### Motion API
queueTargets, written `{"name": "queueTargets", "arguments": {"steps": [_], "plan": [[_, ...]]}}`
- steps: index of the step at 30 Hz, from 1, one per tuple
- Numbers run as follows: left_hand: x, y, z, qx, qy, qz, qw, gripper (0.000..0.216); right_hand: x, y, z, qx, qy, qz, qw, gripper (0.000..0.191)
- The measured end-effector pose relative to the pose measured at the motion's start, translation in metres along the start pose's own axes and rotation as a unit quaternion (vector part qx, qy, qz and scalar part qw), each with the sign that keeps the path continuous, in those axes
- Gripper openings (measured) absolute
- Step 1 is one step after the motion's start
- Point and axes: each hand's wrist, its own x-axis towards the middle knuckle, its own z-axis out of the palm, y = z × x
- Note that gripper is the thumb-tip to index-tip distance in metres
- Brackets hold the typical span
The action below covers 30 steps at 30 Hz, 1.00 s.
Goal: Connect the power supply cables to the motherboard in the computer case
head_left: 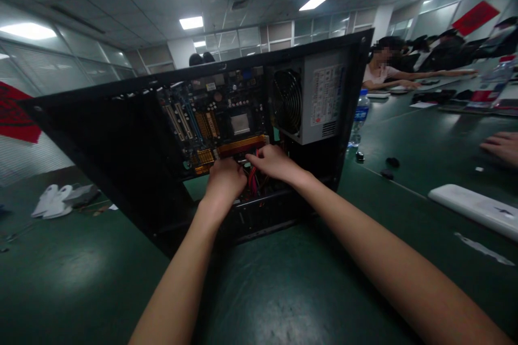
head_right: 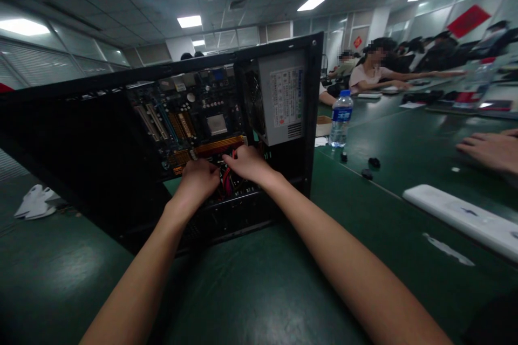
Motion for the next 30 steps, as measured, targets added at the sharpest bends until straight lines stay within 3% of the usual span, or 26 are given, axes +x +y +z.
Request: {"name": "queueTargets", "arguments": {"steps": [5, 8, 13, 19, 25, 30], "plan": [[-0.002, -0.002, 0.001, 0.002, 0.001, -0.004, 1.000, 0.031, 0.001, 0.006, -0.001, 0.026, 0.024, 0.001, 0.999, 0.024], [0.000, -0.010, 0.004, -0.012, 0.012, 0.046, 0.999, 0.031, 0.002, 0.012, -0.001, 0.065, 0.020, 0.003, 0.998, 0.027], [0.001, -0.027, 0.008, -0.057, -0.030, 0.124, 0.990, 0.034, 0.003, 0.017, 0.001, 0.105, 0.001, -0.014, 0.994, 0.025], [-0.007, -0.030, 0.004, -0.031, -0.029, 0.065, 0.997, 0.042, 0.002, 0.021, 0.001, 0.126, -0.002, -0.012, 0.992, 0.023], [-0.013, -0.022, -0.002, 0.070, -0.036, 0.039, 0.996, 0.030, -0.002, 0.016, 0.000, 0.151, -0.002, 0.006, 0.989, 0.018], [-0.015, -0.027, 0.001, -0.036, -0.076, 0.061, 0.995, 0.031, -0.006, 0.004, -0.005, 0.275, -0.043, 0.074, 0.958, 0.015]]}}
